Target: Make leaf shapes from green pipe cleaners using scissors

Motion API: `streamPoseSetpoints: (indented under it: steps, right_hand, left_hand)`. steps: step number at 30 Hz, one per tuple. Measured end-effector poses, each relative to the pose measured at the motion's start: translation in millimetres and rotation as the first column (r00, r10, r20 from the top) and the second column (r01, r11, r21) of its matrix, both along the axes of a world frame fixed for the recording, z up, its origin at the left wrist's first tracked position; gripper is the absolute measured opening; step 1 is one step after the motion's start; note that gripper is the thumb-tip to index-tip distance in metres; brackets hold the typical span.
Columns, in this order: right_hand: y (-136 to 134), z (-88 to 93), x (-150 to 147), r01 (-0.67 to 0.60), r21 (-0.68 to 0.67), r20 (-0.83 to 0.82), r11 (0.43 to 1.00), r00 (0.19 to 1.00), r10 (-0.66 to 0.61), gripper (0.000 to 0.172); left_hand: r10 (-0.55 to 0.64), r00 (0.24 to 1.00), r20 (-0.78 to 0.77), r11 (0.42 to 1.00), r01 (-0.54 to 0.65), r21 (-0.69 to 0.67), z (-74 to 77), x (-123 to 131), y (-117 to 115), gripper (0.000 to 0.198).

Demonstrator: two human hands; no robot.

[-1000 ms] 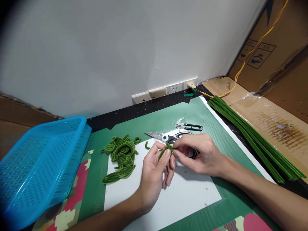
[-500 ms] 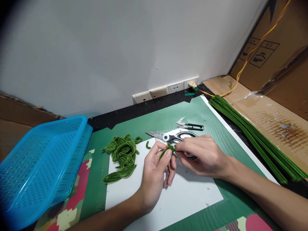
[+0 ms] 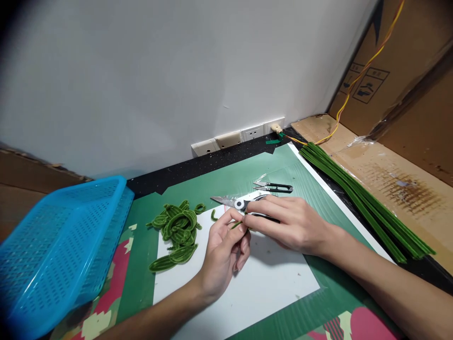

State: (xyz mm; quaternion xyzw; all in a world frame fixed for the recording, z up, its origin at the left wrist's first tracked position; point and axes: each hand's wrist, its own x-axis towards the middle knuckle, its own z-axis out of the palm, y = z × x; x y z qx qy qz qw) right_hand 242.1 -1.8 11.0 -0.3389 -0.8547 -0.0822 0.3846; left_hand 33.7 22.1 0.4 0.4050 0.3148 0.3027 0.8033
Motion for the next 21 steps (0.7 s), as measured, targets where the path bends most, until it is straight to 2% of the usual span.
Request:
streamPoseSetpoints:
  steps: [3,8,13,21]
  right_hand:
    - [1.8,-4.4,2.4,-0.003,-0.031,-0.03,1.0,1.0,0.002,0.022]
    - [1.1,-8.5,5.4,-0.009,-0.022,0.028,1.0,1.0,0.01,0.032]
    - [3.5,-4.6,1.8,0.001,-0.008,-0.029,1.0,1.0,-0.001,0.023]
    - [6.2,-10.8,-3.0,-0.064,-0.2,-0.213,0.978,0.977,0.02,0.014]
  left_hand:
    - [-0.016,1.0,0.0,1.0,0.016,-0.004,0.3,-0.1,1.6,0.027]
    - [-0.04,0.999,0.03,0.999,0.041,-0.029,0.9,-1.0,4.0,0.025]
    - [-0.048,0.997,0.058,0.998,0.051,-0.045,1.7,-2.8,5.4,0.024]
    - [-0.025,1.0,-0.012,0.999,0.025,0.041,3.1,-2.8,1.7,0.023]
